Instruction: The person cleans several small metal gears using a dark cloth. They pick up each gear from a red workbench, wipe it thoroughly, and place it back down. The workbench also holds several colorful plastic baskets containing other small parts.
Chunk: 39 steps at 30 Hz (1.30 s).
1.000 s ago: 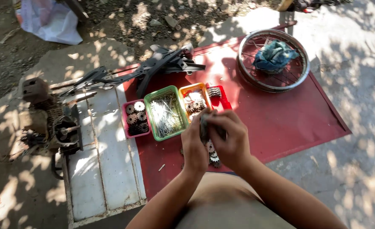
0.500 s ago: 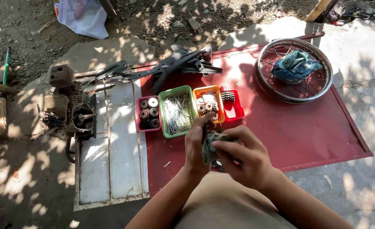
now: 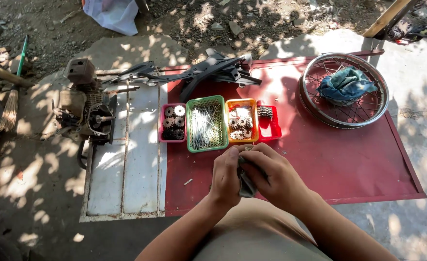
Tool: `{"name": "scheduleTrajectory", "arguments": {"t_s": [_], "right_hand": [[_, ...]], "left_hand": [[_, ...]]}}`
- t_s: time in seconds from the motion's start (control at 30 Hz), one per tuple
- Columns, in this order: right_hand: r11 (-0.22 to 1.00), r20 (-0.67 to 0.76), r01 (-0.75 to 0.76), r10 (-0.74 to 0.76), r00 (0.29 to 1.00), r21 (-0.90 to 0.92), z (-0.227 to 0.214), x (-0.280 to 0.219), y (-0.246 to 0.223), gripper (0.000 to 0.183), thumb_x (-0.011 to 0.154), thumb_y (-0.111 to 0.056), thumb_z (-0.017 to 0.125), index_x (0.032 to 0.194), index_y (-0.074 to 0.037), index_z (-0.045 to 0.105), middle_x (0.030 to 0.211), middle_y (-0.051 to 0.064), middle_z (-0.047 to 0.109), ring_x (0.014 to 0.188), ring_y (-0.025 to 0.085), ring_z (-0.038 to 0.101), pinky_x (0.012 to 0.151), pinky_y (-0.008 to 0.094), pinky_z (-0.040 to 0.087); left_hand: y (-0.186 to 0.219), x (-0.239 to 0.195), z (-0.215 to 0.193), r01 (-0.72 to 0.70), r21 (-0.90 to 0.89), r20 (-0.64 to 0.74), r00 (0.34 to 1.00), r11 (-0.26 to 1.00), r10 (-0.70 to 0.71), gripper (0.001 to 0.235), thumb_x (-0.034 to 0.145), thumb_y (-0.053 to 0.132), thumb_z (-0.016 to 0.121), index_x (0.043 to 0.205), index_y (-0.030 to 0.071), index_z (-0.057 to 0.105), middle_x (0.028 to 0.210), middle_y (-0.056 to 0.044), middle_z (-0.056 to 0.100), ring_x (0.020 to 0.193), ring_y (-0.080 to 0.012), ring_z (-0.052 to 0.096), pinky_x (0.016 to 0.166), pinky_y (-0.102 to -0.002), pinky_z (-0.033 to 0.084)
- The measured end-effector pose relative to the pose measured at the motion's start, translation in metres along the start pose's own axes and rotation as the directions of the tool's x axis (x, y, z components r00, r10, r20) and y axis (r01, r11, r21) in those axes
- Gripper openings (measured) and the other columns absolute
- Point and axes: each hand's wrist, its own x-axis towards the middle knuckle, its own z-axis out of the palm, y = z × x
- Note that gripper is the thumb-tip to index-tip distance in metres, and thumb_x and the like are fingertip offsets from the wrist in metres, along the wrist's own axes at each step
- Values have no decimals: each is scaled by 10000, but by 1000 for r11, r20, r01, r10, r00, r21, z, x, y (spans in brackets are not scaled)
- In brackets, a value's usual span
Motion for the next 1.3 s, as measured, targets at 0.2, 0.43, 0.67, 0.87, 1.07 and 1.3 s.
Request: {"name": "scheduleTrajectory", "arguments": {"t_s": [0.2, 0.43, 0.67, 0.87, 1.07, 1.3], "right_hand": [[921, 129, 135, -94, 987, -364, -19, 3, -9, 209, 932, -163, 618, 1127, -141, 688, 955, 82, 635, 784, 402, 689, 619, 505, 571], [950, -243, 25, -104, 965, -310, -8, 13, 17, 112, 976, -113, 645, 1071, -115, 705, 829, 125, 629, 804, 384, 687, 648, 461, 549], [1000, -187, 16, -15, 982, 8, -6, 14, 2, 244, 847, -68, 752, 1065, -168, 800, 989, 86, 726, 866, 333, 737, 743, 438, 579], [992, -184, 11, -35, 982, -128, 5, 19, 1, 244, 905, -94, 677, 1120, -157, 775, 1010, 90, 672, 876, 380, 718, 726, 487, 585], [997, -278, -75, 77, 958, 19, -10, 27, 18, 153, 920, -78, 727, 1063, -112, 772, 939, 104, 688, 865, 305, 719, 783, 427, 559], [996, -120, -58, 50, 992, -63, 1, 17, 8, 270, 932, -137, 679, 1158, -236, 789, 1074, 104, 671, 913, 439, 706, 771, 541, 576]], "left_hand": [[24, 5, -5, 66, 50, 28, 997, 997, -67, 593, 1088, 350, 288, 986, 5, 759, 863, -208, 708, 851, -312, 687, 822, -452, 542], [20, 22, -4, 18, 95, 40, 999, 995, -22, 597, 1091, 347, 244, 941, 78, 756, 751, -168, 672, 743, -269, 637, 739, -405, 518], [24, 25, -8, 22, 109, 39, 999, 994, -26, 617, 1097, 353, 228, 1033, 10, 737, 853, -234, 691, 801, -366, 659, 804, -464, 529], [21, 28, -6, -53, 253, 93, 995, 966, 31, 579, 1099, 324, 249, 1025, 35, 745, 889, -253, 701, 850, -471, 669, 801, -503, 523], [14, 23, 6, 278, -106, 95, 958, 955, -269, 595, 1125, 435, 207, 1020, 65, 660, 859, -113, 573, 837, -230, 546, 822, -373, 457], [1, 25, -3, 497, -195, 161, 867, 846, -472, 770, 1082, 607, 197, 1350, -21, 556, 1034, -200, 634, 1061, -286, 577, 1005, -482, 443]]}}
